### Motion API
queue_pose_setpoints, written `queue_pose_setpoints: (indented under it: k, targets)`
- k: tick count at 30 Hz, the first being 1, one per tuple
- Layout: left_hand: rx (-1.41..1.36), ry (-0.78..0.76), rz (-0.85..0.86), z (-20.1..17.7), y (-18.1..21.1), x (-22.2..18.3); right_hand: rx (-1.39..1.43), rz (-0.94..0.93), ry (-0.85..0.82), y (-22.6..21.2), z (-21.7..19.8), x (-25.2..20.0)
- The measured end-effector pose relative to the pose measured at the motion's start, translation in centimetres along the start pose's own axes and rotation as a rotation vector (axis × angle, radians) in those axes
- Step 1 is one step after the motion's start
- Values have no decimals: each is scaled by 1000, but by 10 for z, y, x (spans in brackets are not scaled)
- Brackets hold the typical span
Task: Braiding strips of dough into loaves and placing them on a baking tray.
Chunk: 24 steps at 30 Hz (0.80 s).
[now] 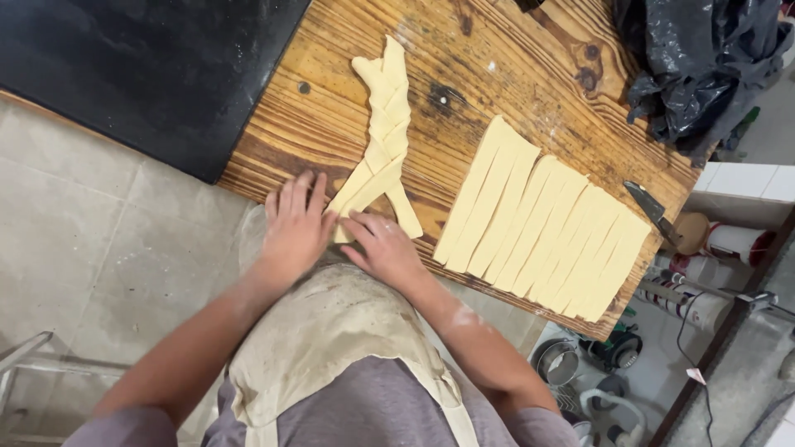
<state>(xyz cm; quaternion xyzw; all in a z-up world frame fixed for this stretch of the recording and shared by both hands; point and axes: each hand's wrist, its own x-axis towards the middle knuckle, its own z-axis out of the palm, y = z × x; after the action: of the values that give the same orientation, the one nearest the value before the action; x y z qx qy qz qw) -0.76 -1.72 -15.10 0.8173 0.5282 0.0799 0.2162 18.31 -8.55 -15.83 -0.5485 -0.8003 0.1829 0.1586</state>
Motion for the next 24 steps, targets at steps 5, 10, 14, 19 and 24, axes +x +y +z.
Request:
queue_pose_setpoints:
  k: [5, 10, 14, 19, 24]
  targets:
    - [-12, 39, 47, 24, 7, -11, -128, 13, 16, -1, -35, -3]
    - [-423, -84, 31, 39, 10, 1, -237, 28, 58, 9, -12, -17]
    - [-775, -342, -134, -48, 9, 23, -167, 47, 82, 16, -3, -19]
    - [-878, -105, -286, -31, -80, 22, -227, 96, -93, 5, -17, -9]
    - [-1033, -177, -422, -74, 19, 20, 95, 322, -34, -2, -41, -6]
